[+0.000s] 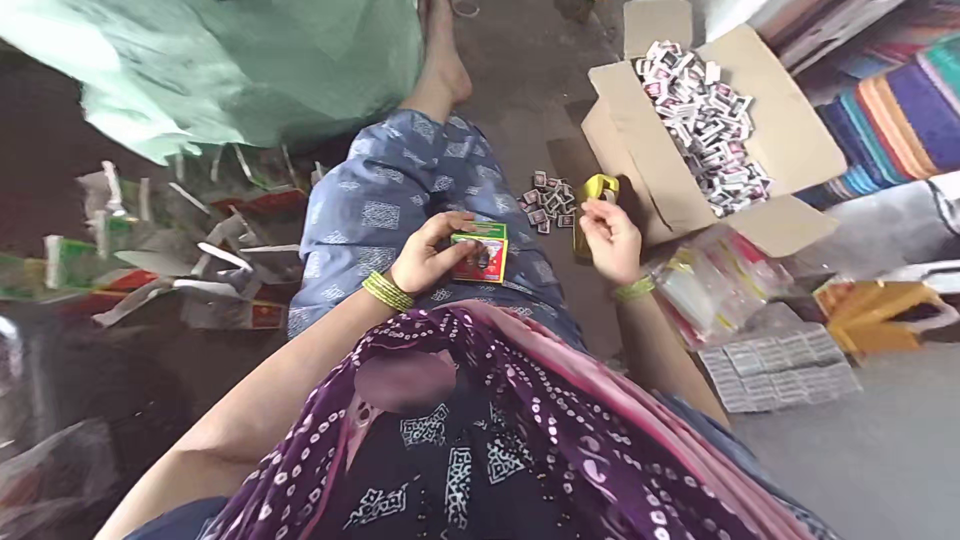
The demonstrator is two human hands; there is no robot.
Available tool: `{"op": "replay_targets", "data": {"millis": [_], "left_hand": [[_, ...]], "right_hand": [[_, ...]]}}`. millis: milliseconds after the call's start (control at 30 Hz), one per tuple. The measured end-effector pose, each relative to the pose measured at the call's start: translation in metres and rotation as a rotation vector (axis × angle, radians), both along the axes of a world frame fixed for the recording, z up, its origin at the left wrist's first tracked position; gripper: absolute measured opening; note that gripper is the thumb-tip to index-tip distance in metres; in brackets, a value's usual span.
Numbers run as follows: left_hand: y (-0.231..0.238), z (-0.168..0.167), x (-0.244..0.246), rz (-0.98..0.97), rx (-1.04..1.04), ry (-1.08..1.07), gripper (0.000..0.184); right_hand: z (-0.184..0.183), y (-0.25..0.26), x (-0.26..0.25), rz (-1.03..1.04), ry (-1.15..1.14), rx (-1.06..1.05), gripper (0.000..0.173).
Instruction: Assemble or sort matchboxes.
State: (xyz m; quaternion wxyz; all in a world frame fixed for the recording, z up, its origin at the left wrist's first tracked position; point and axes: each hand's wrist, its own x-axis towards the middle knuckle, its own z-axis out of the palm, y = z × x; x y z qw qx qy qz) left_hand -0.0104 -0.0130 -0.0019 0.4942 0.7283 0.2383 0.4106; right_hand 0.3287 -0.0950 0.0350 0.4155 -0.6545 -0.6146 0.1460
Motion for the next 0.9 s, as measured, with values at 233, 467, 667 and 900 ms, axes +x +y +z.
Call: {"op": "replay_targets", "data": {"millis": [233, 467, 667, 900], "left_hand": [[0.003, -0.002, 0.002, -0.010, 0.005, -0.023, 0.025], [0.004, -0.003, 0.001, -0.002, -0.022, -0.014, 0.024], [0.004, -0.002, 0.002, -0.001, -0.026, -0.018, 0.025], [0.003, -0.001, 0.001, 0.000, -0.026, -0.020, 0.026]], "right_hand": [[-0.036, -0.001, 0.110, -0.452, -0.057, -0.546, 0.046], [-0.068, 0.020, 0.112, -0.476, 0.127, -0.578, 0.042], [-0.050, 0.018, 0.104, -0.618, 0.411, -0.537, 0.037], [-0.053, -0.013, 0.107, -0.527, 0.556, -0.649, 0.035]]}}
